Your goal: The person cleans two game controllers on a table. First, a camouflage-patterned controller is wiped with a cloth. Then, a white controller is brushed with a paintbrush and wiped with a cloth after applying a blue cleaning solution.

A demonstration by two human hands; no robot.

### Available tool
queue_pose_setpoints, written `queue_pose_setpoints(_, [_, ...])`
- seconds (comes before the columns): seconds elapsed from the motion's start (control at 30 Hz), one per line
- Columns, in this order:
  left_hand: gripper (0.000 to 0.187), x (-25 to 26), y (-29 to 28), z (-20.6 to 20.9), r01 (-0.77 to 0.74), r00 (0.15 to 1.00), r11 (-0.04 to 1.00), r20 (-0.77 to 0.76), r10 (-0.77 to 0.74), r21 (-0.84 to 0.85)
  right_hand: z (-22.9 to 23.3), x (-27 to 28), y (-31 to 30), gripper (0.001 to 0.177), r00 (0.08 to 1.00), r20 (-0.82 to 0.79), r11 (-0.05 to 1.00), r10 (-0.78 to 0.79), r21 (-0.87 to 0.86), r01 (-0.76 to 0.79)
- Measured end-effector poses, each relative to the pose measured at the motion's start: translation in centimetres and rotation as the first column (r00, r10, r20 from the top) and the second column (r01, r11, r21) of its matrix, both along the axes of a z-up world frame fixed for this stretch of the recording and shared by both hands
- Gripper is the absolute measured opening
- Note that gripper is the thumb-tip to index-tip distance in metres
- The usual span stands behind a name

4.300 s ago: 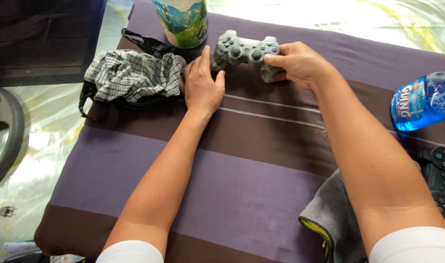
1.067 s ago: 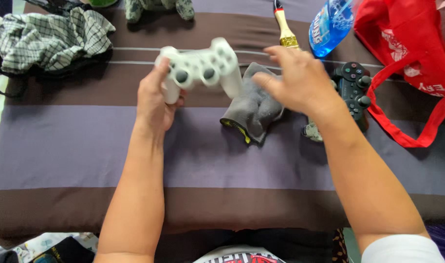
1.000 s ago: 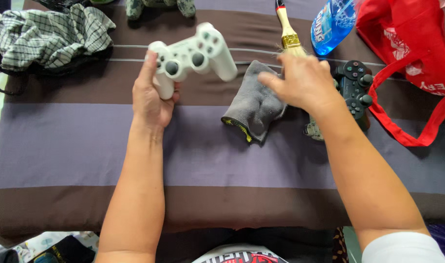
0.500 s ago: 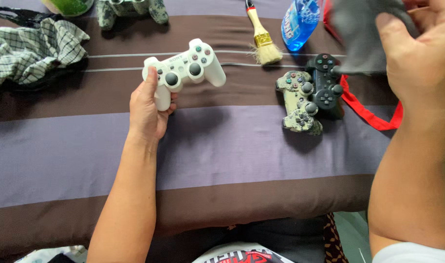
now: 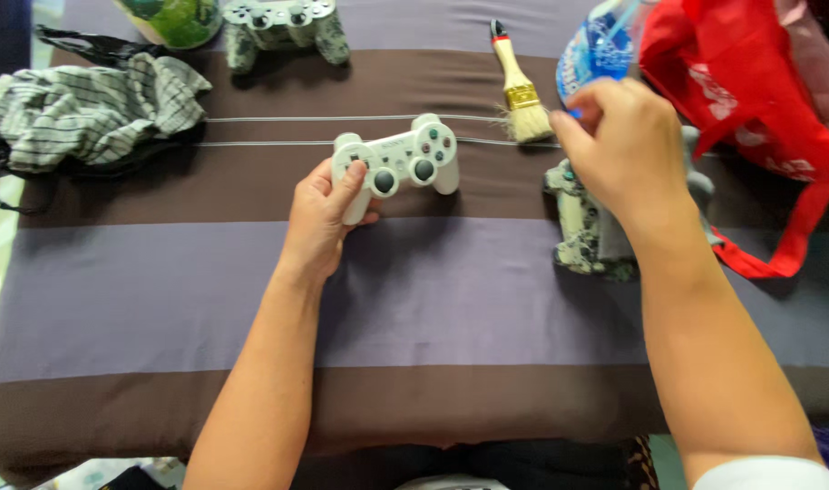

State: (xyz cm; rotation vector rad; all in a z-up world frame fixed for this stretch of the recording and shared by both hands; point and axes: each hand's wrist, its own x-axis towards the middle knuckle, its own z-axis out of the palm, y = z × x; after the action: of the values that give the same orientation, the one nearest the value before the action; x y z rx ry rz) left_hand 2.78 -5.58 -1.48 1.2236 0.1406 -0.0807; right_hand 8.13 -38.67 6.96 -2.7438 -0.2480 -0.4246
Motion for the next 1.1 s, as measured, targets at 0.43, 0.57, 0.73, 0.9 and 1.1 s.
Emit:
queue_pose_setpoints(0.43, [0.043, 0.5, 1.5, 0.3, -0.001, 0.999, 1.000, 0.035, 0.002, -0.009, -7.4, 10.3, 6.8, 0.041, 0.983, -0.103, 0.981, -0.153, -0.134, 0.139])
queue_pose_setpoints(0.57, [0.046, 0.5, 1.3, 0.2, 0.024, 0.998, 1.000, 0.052, -0.025, 0.020, -4.9, 4.3, 7.4, 0.031, 0.991, -0.077, 0.679, 0.109, 0.734, -0.017])
queue_pose_setpoints(0.73, [0.051, 0.0, -0.2, -0.3, -0.022, 0.991, 0.999, 0.134, 0.025, -0.027, -4.0, -2.8, 11.3, 0.028, 0.957, 0.054, -0.078, 0.284, 0.996, -0.033])
queue_pose_setpoints(0.9, [0.045, -1.0, -2.5, -0.8, -0.051, 0.966, 0.997, 0.250, 0.063, -0.057, -3.6, -5.7, 14.7, 0.033, 0.923, 0.171, 0.343, 0.345, 0.892, -0.293])
queue_pose_setpoints(1.1, [0.044, -1.4, -2.7, -0.6, -0.085, 0.962, 0.994, 0.254, 0.101, -0.073, -3.4, -6.5, 15.2, 0.031, 0.876, 0.476, 0.504, 0.081, 0.739, -0.448])
